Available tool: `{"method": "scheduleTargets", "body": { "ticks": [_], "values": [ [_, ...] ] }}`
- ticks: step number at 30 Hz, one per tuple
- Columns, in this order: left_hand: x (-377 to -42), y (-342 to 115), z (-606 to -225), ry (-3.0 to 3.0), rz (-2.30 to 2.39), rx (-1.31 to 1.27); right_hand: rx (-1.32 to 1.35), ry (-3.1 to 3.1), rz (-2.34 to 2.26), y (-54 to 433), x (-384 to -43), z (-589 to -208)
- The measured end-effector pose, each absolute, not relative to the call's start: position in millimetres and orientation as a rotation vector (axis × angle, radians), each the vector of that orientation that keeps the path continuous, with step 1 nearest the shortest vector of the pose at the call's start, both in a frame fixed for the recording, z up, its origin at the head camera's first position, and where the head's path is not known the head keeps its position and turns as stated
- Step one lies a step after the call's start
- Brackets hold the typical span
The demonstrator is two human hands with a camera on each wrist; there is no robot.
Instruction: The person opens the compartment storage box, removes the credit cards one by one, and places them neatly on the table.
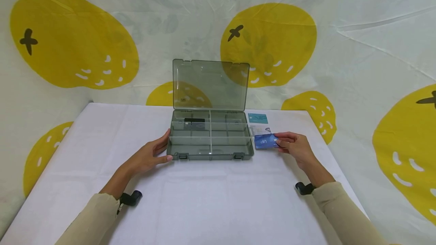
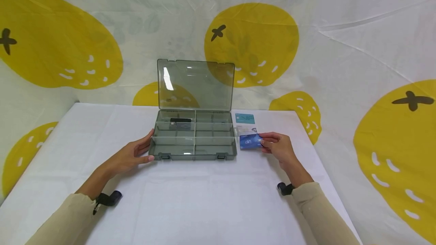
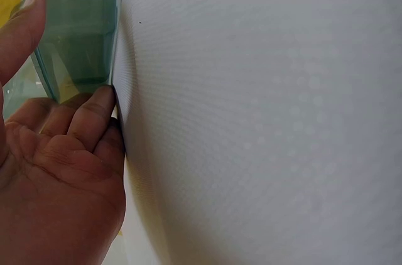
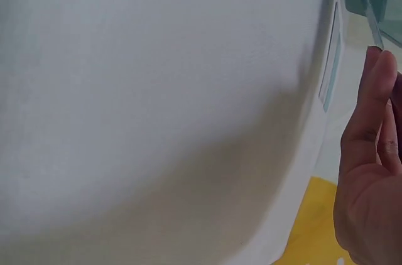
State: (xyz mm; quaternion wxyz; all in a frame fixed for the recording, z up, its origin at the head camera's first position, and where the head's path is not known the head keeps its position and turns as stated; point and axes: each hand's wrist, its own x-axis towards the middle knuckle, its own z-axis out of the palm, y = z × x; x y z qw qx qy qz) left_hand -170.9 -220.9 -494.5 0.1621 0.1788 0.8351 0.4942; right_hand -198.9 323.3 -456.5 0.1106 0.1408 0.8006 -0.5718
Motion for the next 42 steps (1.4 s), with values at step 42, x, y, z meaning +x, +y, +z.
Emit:
{"method": "scheduleTargets", "body": {
  "ticks": [42],
  "values": [
    [-169.7,-220.2,-491.6,2.379,1.414,0.506,-0.01,2.731,-1.422,239.7,-208.0,-409.7]
  ]
}}
